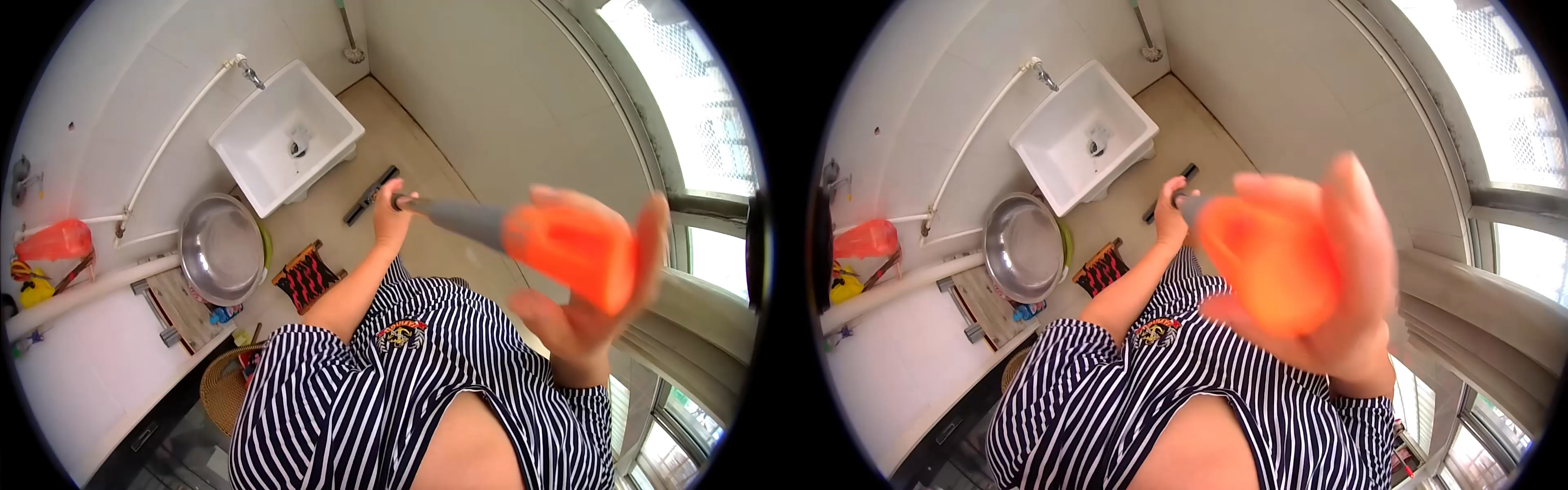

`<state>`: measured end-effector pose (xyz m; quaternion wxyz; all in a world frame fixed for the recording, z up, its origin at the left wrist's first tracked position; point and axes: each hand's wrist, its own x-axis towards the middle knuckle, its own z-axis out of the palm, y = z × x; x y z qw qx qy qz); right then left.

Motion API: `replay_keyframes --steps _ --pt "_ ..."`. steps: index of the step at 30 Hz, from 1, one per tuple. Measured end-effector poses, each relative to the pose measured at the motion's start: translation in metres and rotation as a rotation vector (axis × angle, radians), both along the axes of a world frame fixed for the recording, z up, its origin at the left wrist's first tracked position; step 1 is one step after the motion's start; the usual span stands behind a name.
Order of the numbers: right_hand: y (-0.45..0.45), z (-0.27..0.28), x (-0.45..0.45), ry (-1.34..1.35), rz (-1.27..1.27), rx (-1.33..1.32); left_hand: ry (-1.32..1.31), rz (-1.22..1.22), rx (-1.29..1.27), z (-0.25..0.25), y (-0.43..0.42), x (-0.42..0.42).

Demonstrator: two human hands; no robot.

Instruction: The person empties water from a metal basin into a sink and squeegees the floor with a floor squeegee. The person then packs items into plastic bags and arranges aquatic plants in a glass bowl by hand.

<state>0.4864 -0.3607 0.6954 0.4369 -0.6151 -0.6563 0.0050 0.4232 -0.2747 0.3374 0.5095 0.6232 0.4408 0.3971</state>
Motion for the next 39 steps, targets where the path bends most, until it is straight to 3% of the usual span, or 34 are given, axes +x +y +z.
replay_keyframes --steps 1,3,5,9,11,12,16,20,24,27,32,39 --pt "0.014 0.011 -0.002 -0.038 -0.023 -0.101 -0.01 -0.004 -0.004 0.003 0.017 0.0" --pt "0.034 0.017 0.005 -0.033 -0.07 -0.251 -0.111 0.172 -0.319 0.007 0.061 -0.003" --pt "0.052 0.01 0.019 -0.062 -0.092 -0.391 -0.137 0.127 -0.39 -0.012 0.1 0.002" --pt "0.044 -0.026 0.073 -0.23 -0.193 -0.588 -0.145 0.327 -0.316 0.009 0.159 -0.018" --pt "0.0 -0.056 0.107 -0.144 -0.297 -0.734 -0.264 0.384 -0.302 0.023 0.166 -0.031" --pt "-0.015 -0.067 0.118 -0.091 -0.377 -0.879 -0.289 0.436 -0.274 0.046 0.173 -0.04" --pt "-0.069 -0.115 0.163 0.016 -0.463 -0.978 -0.401 0.675 -0.19 0.164 0.192 -0.065" --pt "-0.107 -0.156 0.209 0.139 -0.468 -1.037 -0.457 0.755 0.278 0.294 0.19 -0.073" --pt "-0.107 -0.189 0.239 0.168 -0.367 -1.067 -0.699 0.521 0.341 0.389 0.191 -0.099" --pt "-0.096 -0.205 0.264 0.201 -0.266 -1.135 -0.6 0.524 0.502 0.425 0.198 -0.079" --pt "-0.082 -0.219 0.285 0.185 -0.219 -1.099 -0.474 0.463 0.451 0.42 0.276 -0.057" --pt "-0.053 -0.23 0.27 0.198 -0.372 -1.25 -0.428 0.342 0.185 0.35 0.402 -0.018"
